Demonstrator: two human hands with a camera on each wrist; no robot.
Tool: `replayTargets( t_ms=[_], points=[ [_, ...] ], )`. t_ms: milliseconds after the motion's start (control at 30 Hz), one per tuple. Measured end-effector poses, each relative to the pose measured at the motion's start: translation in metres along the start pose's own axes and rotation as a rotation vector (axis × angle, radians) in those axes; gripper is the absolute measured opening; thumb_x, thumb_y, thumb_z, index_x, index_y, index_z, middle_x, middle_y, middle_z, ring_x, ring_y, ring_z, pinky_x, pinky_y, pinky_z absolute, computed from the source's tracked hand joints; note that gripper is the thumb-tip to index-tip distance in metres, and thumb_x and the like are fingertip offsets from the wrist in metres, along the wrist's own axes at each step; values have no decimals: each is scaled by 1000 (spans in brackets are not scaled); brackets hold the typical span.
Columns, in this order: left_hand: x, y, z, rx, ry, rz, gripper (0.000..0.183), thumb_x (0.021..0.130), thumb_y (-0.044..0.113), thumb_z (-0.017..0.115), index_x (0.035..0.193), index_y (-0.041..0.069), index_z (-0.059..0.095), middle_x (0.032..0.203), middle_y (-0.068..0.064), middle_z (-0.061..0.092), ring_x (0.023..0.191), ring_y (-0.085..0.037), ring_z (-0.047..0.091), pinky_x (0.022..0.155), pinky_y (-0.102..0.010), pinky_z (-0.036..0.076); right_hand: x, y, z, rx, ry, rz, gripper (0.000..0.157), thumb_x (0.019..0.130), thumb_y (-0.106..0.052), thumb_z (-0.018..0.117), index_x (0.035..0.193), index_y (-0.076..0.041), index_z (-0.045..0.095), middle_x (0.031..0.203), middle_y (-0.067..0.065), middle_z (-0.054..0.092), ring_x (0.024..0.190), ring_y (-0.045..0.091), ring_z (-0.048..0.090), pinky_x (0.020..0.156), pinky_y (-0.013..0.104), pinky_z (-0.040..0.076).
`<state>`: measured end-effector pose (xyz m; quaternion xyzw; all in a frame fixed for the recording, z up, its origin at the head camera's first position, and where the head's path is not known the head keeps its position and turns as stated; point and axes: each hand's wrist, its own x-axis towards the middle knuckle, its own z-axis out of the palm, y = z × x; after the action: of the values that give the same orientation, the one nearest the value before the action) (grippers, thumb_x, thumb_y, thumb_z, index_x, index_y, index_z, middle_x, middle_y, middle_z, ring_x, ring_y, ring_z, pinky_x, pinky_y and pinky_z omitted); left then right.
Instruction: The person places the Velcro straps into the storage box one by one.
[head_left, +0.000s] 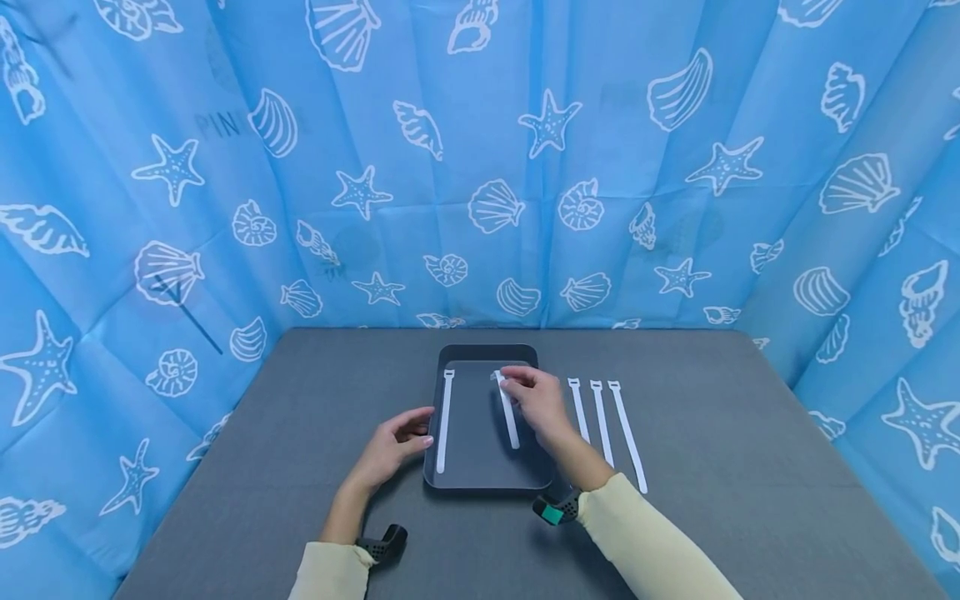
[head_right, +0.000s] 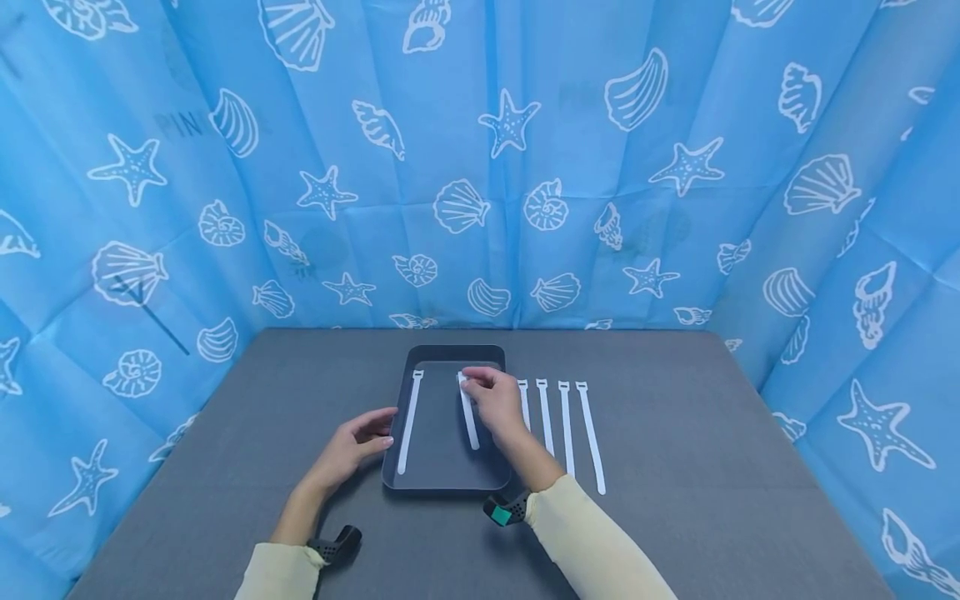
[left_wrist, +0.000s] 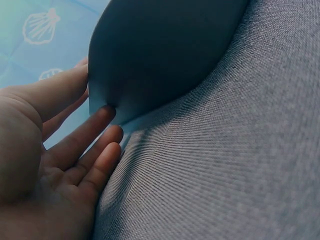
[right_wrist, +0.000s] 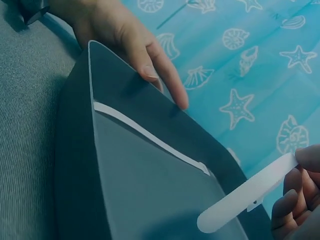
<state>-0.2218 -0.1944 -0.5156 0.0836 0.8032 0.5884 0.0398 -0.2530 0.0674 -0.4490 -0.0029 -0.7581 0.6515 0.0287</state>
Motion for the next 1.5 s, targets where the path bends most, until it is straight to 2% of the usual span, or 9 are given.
replayTargets(
  t_ms=[267,433,800,967,1200,1500],
  points=[
    [-11,32,-1,11,-40,-6,49,91,7,67,138,3,52,126,-14,59,112,-31,55,90,-37,45,7,12,10,10,-13,51,22,94,-12,65,113,-5,70,88,8,64,75,25,58,59,28,45],
    [-13,37,-2,22,-42,-5,48,92,6,67,138,4,53,125,-14,60,112,-31,55,90,-37,44,9,21,13,-20,-25,68,20,94,-12,64,112,-6,71,87,7,65,73,23,59,57,27,45],
    [-12,34,-2,16,-35,17,47,91,5,67,136,3,54,123,-14,60,108,-29,56,89,-39,45,7,26,17,-143,-58,88,20,94,-9,63,112,-4,70,90,7,65,73,21,61,59,29,47],
    [-13,35,-1,14,-25,14,46,91,6,67,136,4,55,123,-14,61,108,-29,56,88,-38,45,10,27,20,-179,-84,94,19,92,-6,63,110,-2,70,85,6,65,71,21,61,58,29,47],
    [1,-1,0,1,7,23,46,89,14,71,133,16,59,120,-3,62,107,-23,57,89,-39,45,16,33,26,-234,-81,82,16,87,-1,67,102,-1,72,79,5,65,62,15,59,54,27,46],
    [1,-1,-1,2,5,18,46,89,13,71,133,17,60,119,-4,63,106,-23,57,89,-39,46,23,37,32,-389,-98,45,16,85,1,69,100,-3,73,92,8,68,70,15,63,63,29,52]
  ],
)
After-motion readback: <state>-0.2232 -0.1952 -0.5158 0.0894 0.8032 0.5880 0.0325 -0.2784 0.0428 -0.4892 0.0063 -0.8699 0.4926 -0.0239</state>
